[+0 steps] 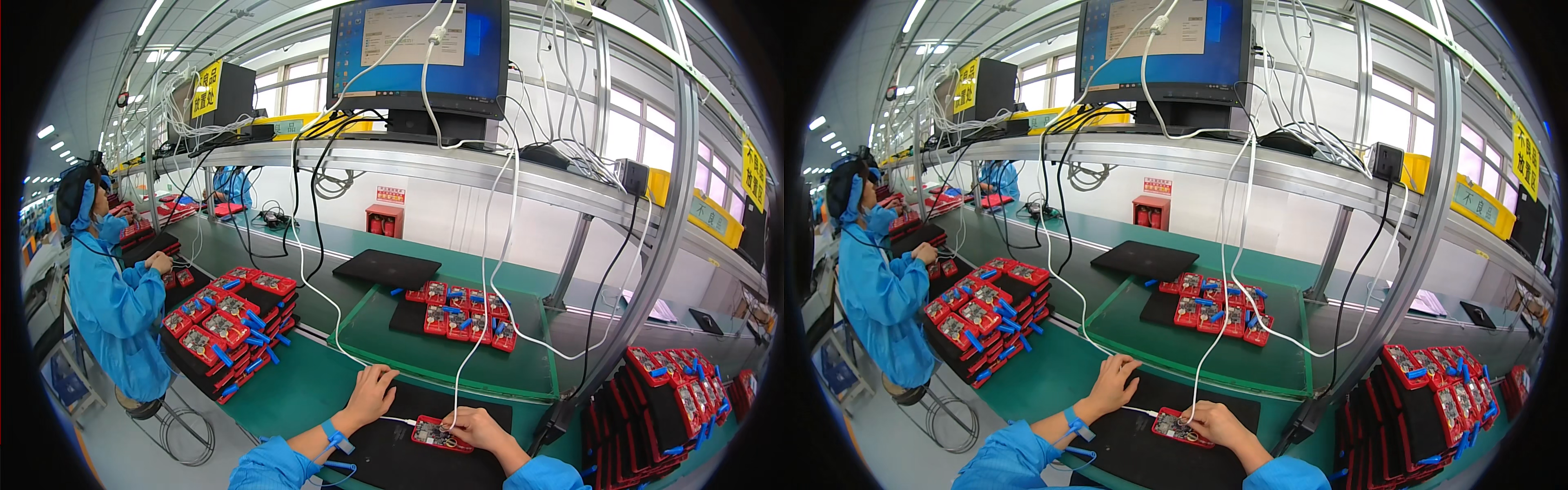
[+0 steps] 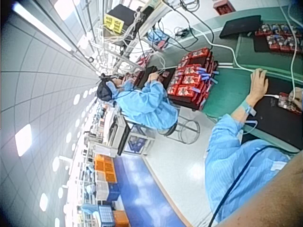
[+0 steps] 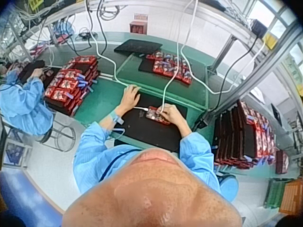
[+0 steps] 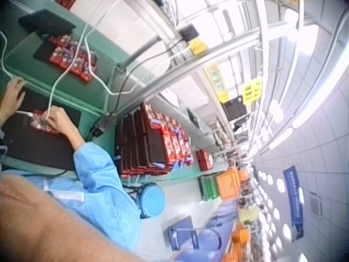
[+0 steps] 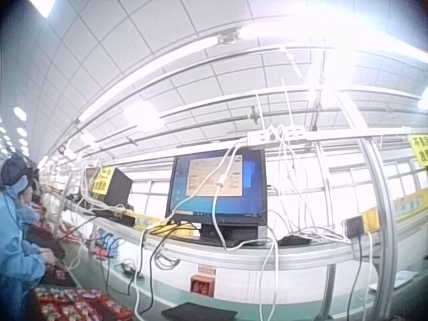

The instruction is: Connecting wires and cables to circuit board assemblies at a factory workstation.

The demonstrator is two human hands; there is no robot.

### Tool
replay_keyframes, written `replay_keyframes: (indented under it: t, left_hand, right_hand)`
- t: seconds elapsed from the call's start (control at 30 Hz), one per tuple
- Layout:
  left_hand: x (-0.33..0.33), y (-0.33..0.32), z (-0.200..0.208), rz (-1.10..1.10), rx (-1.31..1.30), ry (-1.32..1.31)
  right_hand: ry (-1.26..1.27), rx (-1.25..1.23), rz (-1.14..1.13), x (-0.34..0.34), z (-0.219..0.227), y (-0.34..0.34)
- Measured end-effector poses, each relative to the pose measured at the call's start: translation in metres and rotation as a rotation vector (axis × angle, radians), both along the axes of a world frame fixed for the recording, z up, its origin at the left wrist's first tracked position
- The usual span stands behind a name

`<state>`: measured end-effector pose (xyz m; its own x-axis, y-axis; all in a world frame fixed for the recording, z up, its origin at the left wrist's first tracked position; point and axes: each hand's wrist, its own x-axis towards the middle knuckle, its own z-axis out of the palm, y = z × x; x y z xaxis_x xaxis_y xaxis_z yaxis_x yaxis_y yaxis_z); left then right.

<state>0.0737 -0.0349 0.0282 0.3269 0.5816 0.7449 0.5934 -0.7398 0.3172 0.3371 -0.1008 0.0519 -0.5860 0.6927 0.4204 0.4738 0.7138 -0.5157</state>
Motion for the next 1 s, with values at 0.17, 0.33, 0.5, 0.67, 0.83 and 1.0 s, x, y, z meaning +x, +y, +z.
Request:
replay_keyframes:
  t: [0.17,0.33,0.5,0.67,0.83,1.0]
  left_hand:
    - [0.000,-0.014,0.004,-0.086,-0.042,0.050]
    - [0.005,-0.020,-0.005,-0.392,-0.218,0.235]
    - [0.006,-0.003,-0.002,-0.377,-0.197,0.236]
    - [0.015,-0.004,0.009,-0.384,-0.144,0.257]
    - [0.014,-0.013,-0.015,-0.435,-0.286,0.234]
    - [0.007,-0.026,-0.005,-0.453,-0.373,0.260]
  right_hand:
    - [0.036,0.031,-0.008,-0.002,-0.001,-0.011]
    - [0.021,0.031,-0.015,-0.001,0.001,-0.006]
    - [0.029,0.080,-0.002,-0.006,0.008,0.017]
    - [0.006,0.090,-0.024,-0.001,0.017,0.012]
    - [0.012,0.041,-0.007,0.005,-0.008,0.002]
    - [0.029,0.007,-0.007,0.004,-0.009,-0.009]
